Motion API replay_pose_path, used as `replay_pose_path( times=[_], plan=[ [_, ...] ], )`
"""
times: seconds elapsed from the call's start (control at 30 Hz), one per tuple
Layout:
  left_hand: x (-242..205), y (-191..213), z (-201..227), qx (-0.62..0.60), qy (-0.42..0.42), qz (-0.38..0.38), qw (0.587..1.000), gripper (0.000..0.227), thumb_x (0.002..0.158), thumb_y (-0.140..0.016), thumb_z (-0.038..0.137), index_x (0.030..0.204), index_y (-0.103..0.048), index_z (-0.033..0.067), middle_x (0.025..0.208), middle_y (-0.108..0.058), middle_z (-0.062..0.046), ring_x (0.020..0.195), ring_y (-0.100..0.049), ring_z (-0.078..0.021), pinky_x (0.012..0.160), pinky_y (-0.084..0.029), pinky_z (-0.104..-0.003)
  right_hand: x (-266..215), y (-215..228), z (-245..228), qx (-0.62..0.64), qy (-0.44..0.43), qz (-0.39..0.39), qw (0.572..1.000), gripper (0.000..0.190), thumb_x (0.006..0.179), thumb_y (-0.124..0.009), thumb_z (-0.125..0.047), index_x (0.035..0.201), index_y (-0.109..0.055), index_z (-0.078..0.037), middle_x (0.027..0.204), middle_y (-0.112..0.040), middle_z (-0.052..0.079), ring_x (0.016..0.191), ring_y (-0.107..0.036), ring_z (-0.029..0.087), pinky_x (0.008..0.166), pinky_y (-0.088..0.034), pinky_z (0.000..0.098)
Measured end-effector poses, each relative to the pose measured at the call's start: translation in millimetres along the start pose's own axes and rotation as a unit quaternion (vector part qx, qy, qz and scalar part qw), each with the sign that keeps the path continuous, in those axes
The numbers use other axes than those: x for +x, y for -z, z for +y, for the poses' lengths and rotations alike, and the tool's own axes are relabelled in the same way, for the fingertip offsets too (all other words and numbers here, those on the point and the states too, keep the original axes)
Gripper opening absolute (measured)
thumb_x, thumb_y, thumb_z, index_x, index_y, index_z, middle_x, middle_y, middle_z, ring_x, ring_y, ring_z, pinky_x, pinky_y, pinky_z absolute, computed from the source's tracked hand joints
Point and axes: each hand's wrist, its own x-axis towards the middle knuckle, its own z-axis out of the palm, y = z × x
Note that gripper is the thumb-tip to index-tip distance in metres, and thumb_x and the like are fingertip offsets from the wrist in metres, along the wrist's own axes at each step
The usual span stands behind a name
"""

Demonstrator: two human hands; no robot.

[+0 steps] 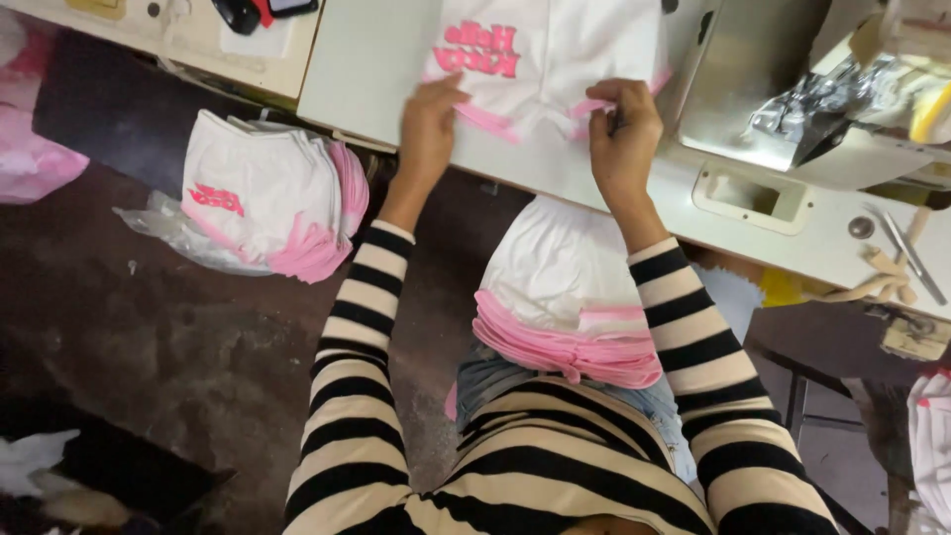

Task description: The person is using thread snips to trim loose threads from finished garments and then stacking them on a table.

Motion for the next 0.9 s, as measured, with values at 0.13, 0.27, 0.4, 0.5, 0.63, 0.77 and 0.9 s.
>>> replay_pose_path(
  times=[0.13, 0.27, 0.4, 0.5, 0.63, 0.77, 0.9],
  plan=[
    [-41, -6, 29, 0.137, 0.052, -0.162, 0.976, 0.074, 0.076, -0.049, -0.024, 0.141, -0.063, 0.0096, 0.152, -0.055, -0.008, 0.146, -0.043, -0.0265, 0.111, -0.038, -0.045, -49, 14, 61, -0.096, -0.048, -0.128, 0.986, 0.039, 0.079, -0.061, 0.010, 0.114, -0.074, 0.000, 0.128, -0.066, 0.015, 0.082, -0.068, 0.026, 0.071, -0.053, 0.0343],
    [-77, 4, 61, 0.152, 0.082, -0.183, 0.968, 0.054, 0.102, -0.052, -0.006, 0.153, -0.049, 0.0093, 0.162, -0.036, -0.015, 0.152, -0.034, -0.0364, 0.119, -0.037, -0.057, -81, 75, 13, -0.005, -0.177, -0.205, 0.963, 0.009, 0.100, -0.070, 0.001, 0.104, -0.062, -0.003, 0.105, -0.056, 0.007, 0.101, -0.051, 0.017, 0.067, -0.042, 0.0273],
    [-118, -1, 129, -0.060, 0.161, -0.305, 0.937, 0.022, 0.086, -0.071, 0.006, 0.101, -0.075, 0.0218, 0.090, -0.069, 0.002, 0.092, -0.070, -0.0253, 0.086, -0.053, -0.037, -95, 121, -37, 0.016, -0.289, -0.400, 0.869, 0.024, 0.083, -0.075, -0.001, 0.106, -0.079, -0.006, 0.081, -0.071, 0.023, 0.074, -0.056, 0.022, 0.067, -0.048, 0.0387],
    [-159, -12, 169, -0.192, 0.170, -0.498, 0.828, 0.027, 0.077, -0.082, 0.013, 0.103, -0.076, 0.0099, 0.103, -0.069, -0.014, 0.103, -0.067, -0.0414, 0.093, -0.052, -0.049, -135, 135, -3, 0.003, -0.397, -0.466, 0.791, 0.052, 0.075, -0.087, -0.016, 0.124, -0.073, -0.003, 0.101, -0.070, 0.030, 0.087, -0.059, 0.033, 0.080, -0.050, 0.0426],
    [-183, -24, 168, -0.196, 0.169, -0.508, 0.822, 0.022, 0.081, -0.082, 0.017, 0.100, -0.075, 0.0101, 0.095, -0.067, -0.010, 0.098, -0.066, -0.0346, 0.090, -0.052, -0.044, -170, 146, 21, -0.005, -0.448, -0.491, 0.747, 0.045, 0.079, -0.083, -0.016, 0.121, -0.075, -0.002, 0.111, -0.074, 0.028, 0.106, -0.068, 0.037, 0.089, -0.052, 0.0460],
    [-176, -21, 159, -0.300, 0.248, -0.474, 0.790, 0.021, 0.082, -0.087, 0.021, 0.096, -0.078, 0.0075, 0.089, -0.074, -0.011, 0.087, -0.071, -0.0255, 0.081, -0.056, -0.039, -176, 164, 23, 0.072, -0.461, -0.476, 0.745, 0.024, 0.077, -0.083, -0.008, 0.100, -0.081, -0.002, 0.075, -0.070, 0.009, 0.069, -0.059, 0.018, 0.063, -0.047, 0.0286],
    [-119, -35, 136, -0.301, 0.219, -0.436, 0.819, 0.004, 0.088, -0.079, 0.015, 0.092, -0.077, 0.0129, 0.085, -0.074, -0.004, 0.083, -0.067, -0.0175, 0.077, -0.054, -0.035, -175, 176, 42, 0.045, -0.427, -0.320, 0.844, 0.025, 0.082, -0.081, -0.004, 0.107, -0.077, -0.008, 0.075, -0.066, 0.006, 0.070, -0.057, 0.014, 0.067, -0.045, 0.0232]
  ],
)
